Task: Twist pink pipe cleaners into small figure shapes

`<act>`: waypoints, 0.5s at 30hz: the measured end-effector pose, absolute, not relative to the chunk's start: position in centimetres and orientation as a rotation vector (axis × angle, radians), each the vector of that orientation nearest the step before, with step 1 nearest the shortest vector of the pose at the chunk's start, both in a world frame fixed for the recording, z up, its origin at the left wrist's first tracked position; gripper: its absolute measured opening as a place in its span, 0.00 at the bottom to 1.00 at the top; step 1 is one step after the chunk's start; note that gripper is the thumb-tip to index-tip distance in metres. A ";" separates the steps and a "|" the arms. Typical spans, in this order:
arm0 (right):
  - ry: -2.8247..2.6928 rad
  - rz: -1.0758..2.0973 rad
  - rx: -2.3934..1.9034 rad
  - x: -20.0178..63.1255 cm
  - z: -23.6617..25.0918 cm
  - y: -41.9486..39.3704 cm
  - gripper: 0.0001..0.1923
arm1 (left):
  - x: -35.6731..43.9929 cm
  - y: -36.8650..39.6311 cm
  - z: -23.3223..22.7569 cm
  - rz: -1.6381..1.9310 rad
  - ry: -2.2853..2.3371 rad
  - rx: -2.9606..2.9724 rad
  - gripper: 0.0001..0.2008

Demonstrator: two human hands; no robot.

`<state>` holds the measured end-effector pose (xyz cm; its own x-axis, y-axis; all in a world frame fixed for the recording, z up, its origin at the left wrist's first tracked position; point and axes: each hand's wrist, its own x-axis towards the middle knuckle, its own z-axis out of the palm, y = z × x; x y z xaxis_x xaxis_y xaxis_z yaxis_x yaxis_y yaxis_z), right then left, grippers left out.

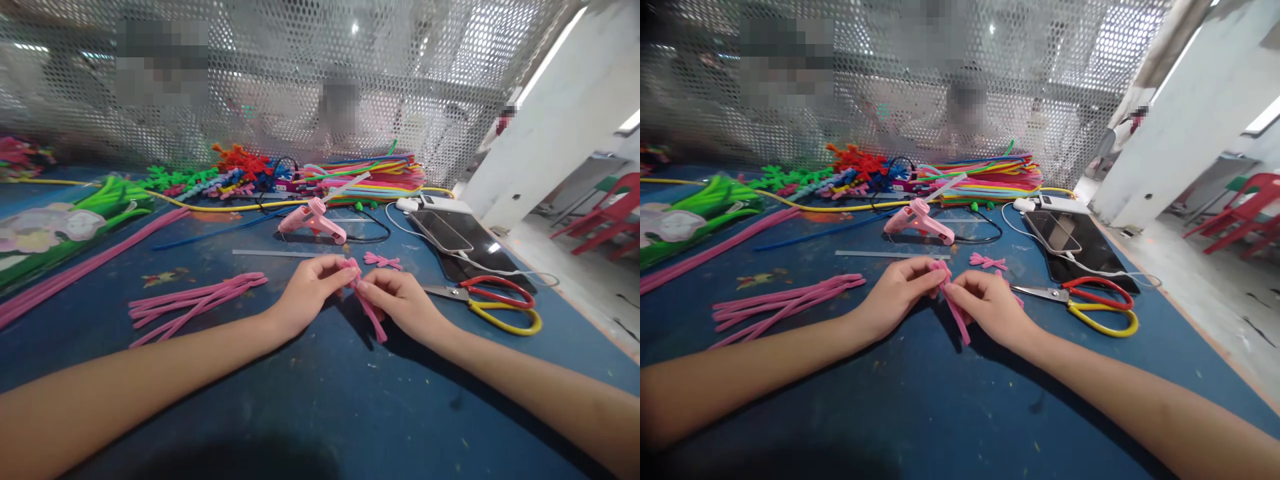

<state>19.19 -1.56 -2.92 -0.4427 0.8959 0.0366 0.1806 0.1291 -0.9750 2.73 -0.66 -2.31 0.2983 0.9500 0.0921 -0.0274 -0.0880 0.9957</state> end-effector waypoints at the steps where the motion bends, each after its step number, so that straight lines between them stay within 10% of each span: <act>1: -1.721 1.393 -1.056 19.2 -3.0 -1.5 0.16 | 2.7 -0.6 -2.4 1.063 0.934 1.389 0.09; 15: -1.664 1.475 -1.059 19.0 -3.1 -1.3 0.10 | 2.9 -0.2 -2.6 1.151 0.750 1.012 0.06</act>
